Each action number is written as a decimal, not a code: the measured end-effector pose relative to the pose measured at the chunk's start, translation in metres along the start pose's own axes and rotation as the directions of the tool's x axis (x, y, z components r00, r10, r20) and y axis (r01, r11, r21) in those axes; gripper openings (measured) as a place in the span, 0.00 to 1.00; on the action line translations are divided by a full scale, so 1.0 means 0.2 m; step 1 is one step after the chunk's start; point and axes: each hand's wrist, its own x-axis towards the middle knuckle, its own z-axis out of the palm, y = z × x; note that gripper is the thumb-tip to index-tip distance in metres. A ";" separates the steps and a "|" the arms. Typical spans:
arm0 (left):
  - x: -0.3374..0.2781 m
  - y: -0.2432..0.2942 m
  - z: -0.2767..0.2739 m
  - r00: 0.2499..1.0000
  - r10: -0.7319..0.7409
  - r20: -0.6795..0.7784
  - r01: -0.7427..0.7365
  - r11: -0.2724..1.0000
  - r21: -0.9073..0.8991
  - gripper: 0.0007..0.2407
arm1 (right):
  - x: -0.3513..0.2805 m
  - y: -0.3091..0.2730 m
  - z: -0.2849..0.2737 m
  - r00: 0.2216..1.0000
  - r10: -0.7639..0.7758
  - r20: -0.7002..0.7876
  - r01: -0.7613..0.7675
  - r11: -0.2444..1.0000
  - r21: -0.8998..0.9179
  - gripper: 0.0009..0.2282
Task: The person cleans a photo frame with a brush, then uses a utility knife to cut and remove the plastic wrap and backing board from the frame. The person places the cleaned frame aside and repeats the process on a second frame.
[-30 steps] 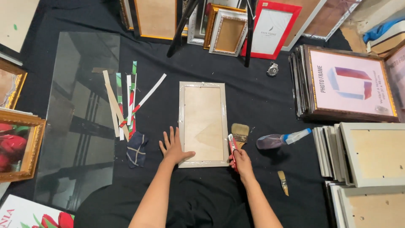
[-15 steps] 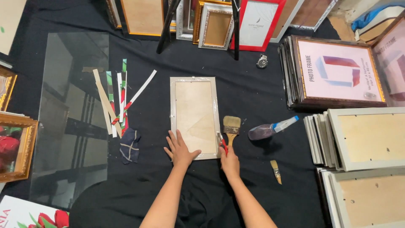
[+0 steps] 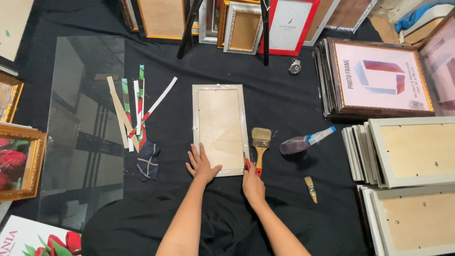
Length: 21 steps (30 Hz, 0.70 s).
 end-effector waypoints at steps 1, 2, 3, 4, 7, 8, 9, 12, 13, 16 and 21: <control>0.00 0.00 0.00 1.000 -0.001 0.001 0.001 1.000 -0.001 0.52 | -0.01 0.00 0.00 1.000 0.000 0.001 0.000 1.000 -0.001 0.21; 0.00 0.00 0.00 1.000 -0.003 0.001 0.003 1.000 0.003 0.52 | -0.03 -0.01 0.00 1.000 -0.007 -0.006 0.007 1.000 -0.015 0.21; 0.00 0.00 0.00 1.000 -0.004 0.002 0.004 1.000 0.008 0.52 | -0.04 -0.01 0.00 1.000 -0.014 -0.012 0.014 0.999 -0.029 0.21; 0.00 0.00 0.00 1.000 -0.005 0.002 0.005 1.000 0.007 0.52 | -0.05 -0.03 0.00 1.000 -0.015 -0.012 0.014 0.999 -0.030 0.21; 0.01 0.00 0.00 1.000 -0.007 0.006 0.007 1.000 0.000 0.52 | -0.08 -0.07 -0.02 1.000 0.000 -0.015 -0.001 0.999 -0.042 0.21; 0.00 0.00 0.00 1.000 -0.008 0.004 0.008 1.000 0.004 0.52 | -0.09 -0.08 -0.02 1.000 0.012 -0.009 -0.012 1.000 -0.026 0.21; 0.00 0.00 0.00 1.000 -0.009 0.002 0.009 1.000 0.009 0.52 | -0.09 -0.08 -0.01 1.000 0.023 -0.004 -0.023 1.000 -0.011 0.21; 0.00 0.00 0.00 1.000 -0.002 0.009 0.002 1.000 -0.004 0.51 | -0.06 -0.05 0.04 1.000 0.004 0.005 -0.004 0.998 -0.069 0.23; 0.00 0.00 0.00 1.000 -0.003 0.009 0.003 1.000 -0.004 0.51 | -0.07 -0.05 0.05 1.000 0.004 0.006 -0.004 0.998 -0.069 0.23; 0.01 0.00 0.00 1.000 -0.002 0.009 0.002 1.000 -0.002 0.51 | -0.06 -0.05 0.09 1.000 -0.004 -0.013 0.002 0.992 -0.123 0.24; 0.01 -0.01 0.01 1.000 0.001 0.004 0.000 1.000 -0.005 0.52 | 0.05 0.03 0.15 1.000 -0.026 0.007 0.025 0.997 0.068 0.25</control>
